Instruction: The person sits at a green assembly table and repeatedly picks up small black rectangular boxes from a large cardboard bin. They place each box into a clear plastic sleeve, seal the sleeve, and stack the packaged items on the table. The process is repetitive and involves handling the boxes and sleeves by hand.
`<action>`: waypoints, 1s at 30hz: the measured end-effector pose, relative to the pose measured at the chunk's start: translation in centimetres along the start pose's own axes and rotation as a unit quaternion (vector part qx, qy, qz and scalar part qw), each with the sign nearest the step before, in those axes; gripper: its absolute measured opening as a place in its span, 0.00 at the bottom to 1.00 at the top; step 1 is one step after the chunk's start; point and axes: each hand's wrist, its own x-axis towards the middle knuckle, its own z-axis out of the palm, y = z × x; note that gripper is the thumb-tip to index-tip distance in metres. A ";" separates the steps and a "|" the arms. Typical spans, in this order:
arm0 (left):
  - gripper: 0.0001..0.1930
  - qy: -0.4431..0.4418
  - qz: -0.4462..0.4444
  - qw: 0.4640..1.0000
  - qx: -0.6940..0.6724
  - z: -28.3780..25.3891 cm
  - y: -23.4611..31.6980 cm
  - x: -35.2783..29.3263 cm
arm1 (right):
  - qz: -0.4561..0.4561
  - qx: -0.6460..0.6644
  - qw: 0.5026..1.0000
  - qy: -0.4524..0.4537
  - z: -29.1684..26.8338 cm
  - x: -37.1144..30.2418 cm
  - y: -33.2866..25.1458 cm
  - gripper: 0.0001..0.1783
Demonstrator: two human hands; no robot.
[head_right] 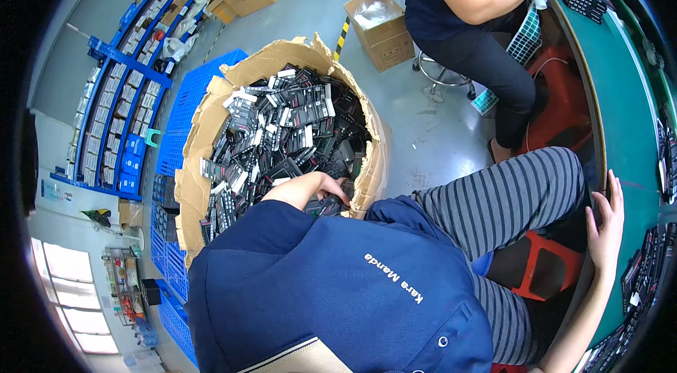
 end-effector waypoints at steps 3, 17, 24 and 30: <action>0.68 -0.014 0.040 0.999 -0.021 -0.2 -2.4 2.5 | 0.012 0.004 1.000 -0.004 0.0 0.1 -0.5 0.16; 0.50 -0.009 0.098 0.981 -0.166 1.3 -3.3 1.2 | 0.015 -0.003 1.000 0.003 0.2 0.0 -0.3 0.15; 0.53 -0.017 0.099 0.961 -0.257 2.2 -3.6 0.7 | 0.016 -0.003 1.000 0.006 -0.2 0.0 -0.5 0.15; 0.49 -0.117 0.113 0.938 -0.308 2.9 -4.0 0.7 | 0.019 -0.009 1.000 0.004 -0.1 0.0 -0.6 0.15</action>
